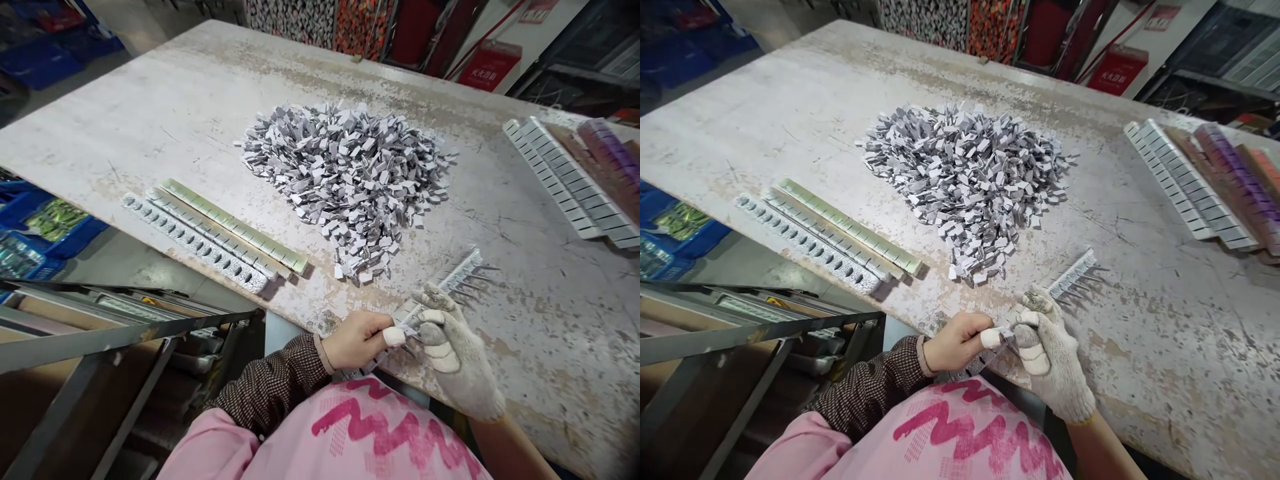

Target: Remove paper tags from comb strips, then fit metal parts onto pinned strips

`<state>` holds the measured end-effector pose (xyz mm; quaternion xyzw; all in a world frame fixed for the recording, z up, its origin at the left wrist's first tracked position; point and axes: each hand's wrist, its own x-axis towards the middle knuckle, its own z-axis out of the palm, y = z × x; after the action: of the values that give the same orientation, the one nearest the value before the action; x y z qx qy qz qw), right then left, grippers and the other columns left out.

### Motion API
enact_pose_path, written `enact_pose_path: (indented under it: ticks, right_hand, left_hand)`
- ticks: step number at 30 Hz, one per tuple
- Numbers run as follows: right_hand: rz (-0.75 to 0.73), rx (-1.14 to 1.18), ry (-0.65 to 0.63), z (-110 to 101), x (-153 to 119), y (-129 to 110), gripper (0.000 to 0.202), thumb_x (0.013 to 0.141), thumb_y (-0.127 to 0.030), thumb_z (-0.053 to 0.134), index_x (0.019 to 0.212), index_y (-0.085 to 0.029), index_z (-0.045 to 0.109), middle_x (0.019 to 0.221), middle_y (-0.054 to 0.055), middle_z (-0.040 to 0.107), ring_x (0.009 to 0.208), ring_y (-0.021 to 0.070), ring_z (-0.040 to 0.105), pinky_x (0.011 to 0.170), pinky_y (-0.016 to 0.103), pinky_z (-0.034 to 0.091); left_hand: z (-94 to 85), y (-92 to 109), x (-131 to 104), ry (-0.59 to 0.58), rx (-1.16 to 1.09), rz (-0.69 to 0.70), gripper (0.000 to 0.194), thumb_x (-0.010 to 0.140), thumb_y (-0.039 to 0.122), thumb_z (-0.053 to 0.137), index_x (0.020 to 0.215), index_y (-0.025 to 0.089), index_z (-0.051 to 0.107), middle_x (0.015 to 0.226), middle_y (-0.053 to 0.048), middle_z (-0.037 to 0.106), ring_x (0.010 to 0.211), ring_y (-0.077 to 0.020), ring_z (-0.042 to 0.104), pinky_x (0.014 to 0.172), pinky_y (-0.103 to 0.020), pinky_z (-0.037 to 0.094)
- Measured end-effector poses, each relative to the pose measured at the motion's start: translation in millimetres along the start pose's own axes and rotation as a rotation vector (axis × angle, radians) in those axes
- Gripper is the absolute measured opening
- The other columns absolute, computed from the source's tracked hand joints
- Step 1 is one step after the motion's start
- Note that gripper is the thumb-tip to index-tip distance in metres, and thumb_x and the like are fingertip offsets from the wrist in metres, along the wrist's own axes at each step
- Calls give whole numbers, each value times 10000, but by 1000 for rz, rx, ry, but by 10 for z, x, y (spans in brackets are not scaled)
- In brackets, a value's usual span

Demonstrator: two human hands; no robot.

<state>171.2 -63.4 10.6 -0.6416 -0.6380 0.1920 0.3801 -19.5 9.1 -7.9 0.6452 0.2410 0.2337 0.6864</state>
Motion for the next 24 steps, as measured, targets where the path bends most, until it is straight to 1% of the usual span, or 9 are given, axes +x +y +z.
enact_pose_path:
  ticks: [2, 5, 8, 11, 13, 16, 19, 22, 24]
  right_hand:
    - [50, 76, -103, -27, -43, 0, 229, 1016, -365, 510, 1026, -229, 694, 1186, 108, 719, 1070, 269, 698, 917, 410, 600]
    - [109, 116, -198, -56, -85, -13, 304, 1045, -367, 423, 1148, -253, 685, 947, 58, 758, 864, 241, 736, 721, 353, 633]
    - [128, 24, -59, -72, -100, -51, 266, 1030, -368, 461, 1100, -252, 690, 1173, 92, 730, 1113, 295, 695, 911, 437, 604]
    - [18, -86, 111, -49, -123, -94, 147, 988, -339, 563, 953, -238, 664, 1366, 126, 639, 1332, 342, 565, 1081, 517, 499]
    - [-34, -92, 146, -5, -156, -108, 108, 979, -313, 585, 933, -235, 644, 1370, 135, 635, 1365, 342, 538, 1097, 525, 485]
    - [65, 47, 20, 72, -224, -100, 181, 1019, -337, 519, 1082, -227, 649, 1396, 138, 621, 1335, 306, 575, 1063, 476, 529]
    - [138, 53, -36, 100, -271, -75, 267, 1044, -349, 462, 1189, -218, 645, 1389, 139, 630, 1269, 275, 628, 1023, 439, 561]
    - [26, -107, 112, 49, -303, 4, 176, 1012, -302, 510, 1036, -216, 662, 1385, 151, 631, 1333, 324, 572, 1081, 532, 505]
    - [-39, -215, 218, -1, -348, 102, 107, 982, -271, 544, 993, -224, 639, 1380, 164, 631, 1377, 362, 523, 1098, 595, 467]
  left_hand:
    - [-3, 119, -2, -107, -37, 95, 636, 944, 728, 448, 599, 196, 408, 590, 32, 384, 579, -110, 363, 573, -271, 317]
    - [18, 188, 26, -227, -95, 175, 634, 950, 736, 417, 615, 199, 449, 607, 1, 451, 592, -126, 417, 587, -278, 368]
    - [31, 91, 66, -24, 39, 94, 645, 914, 746, 494, 581, 197, 430, 588, 9, 439, 590, -122, 412, 589, -267, 370]
    - [39, -4, 66, 177, 294, 8, 644, 923, 733, 495, 574, 203, 381, 593, 17, 417, 607, -126, 396, 599, -265, 356]
    - [53, 6, 45, 111, 383, 62, 603, 987, 681, 392, 614, 208, 404, 633, 0, 459, 636, -141, 418, 632, -279, 380]
    - [78, 71, 14, -58, 394, 172, 550, 1042, 591, 288, 668, 215, 432, 682, -28, 521, 674, -159, 470, 687, -297, 422]
    - [77, 47, -34, -91, 453, 176, 513, 1065, 515, 238, 728, 213, 479, 726, -48, 571, 715, -173, 528, 715, -298, 442]
    - [40, -102, -195, -80, 660, 115, 447, 1027, 571, 363, 984, 188, 589, 900, -91, 654, 828, -216, 596, 771, -329, 473]
    - [15, -214, -385, -100, 842, 50, 570, 917, 680, 537, 1149, 162, 584, 1024, -131, 666, 910, -271, 615, 816, -383, 499]
